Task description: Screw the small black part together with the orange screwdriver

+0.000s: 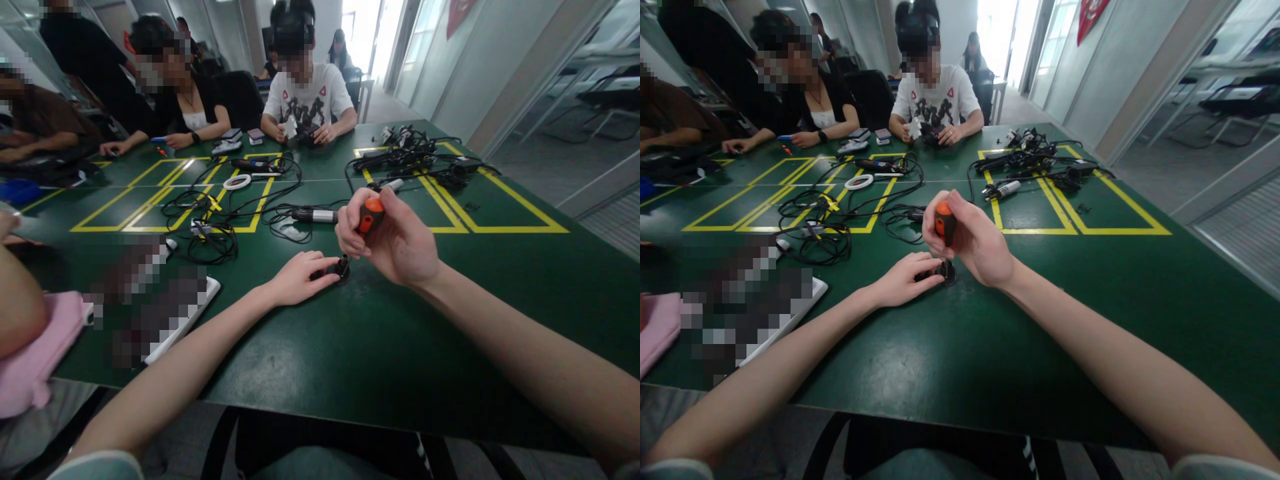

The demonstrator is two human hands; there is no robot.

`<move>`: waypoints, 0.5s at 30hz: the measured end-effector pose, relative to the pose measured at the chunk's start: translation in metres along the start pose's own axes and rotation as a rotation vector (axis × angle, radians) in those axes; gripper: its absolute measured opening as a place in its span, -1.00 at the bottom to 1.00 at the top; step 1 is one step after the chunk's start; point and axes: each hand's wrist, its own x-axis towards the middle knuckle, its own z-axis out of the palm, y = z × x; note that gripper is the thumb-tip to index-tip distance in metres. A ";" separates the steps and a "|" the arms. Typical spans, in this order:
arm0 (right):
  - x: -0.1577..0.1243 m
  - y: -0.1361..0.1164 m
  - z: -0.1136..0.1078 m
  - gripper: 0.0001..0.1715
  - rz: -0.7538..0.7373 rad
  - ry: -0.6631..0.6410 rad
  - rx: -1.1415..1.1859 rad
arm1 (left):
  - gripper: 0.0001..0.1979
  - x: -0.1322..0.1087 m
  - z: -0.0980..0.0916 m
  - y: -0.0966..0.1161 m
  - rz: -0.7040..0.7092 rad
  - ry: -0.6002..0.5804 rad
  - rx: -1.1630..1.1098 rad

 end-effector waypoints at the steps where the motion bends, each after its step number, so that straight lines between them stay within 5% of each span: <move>1: 0.001 -0.001 0.000 -0.39 0.004 -0.004 -0.002 | -0.63 0.000 0.000 0.000 -0.002 0.001 0.002; 6: 0.001 -0.003 0.002 -0.31 0.018 -0.008 -0.014 | -0.60 -0.001 0.000 0.000 -0.006 0.012 -0.003; 15: 0.000 -0.001 0.002 -0.44 -0.026 0.042 -0.014 | -0.63 0.000 0.001 -0.001 0.000 0.014 -0.010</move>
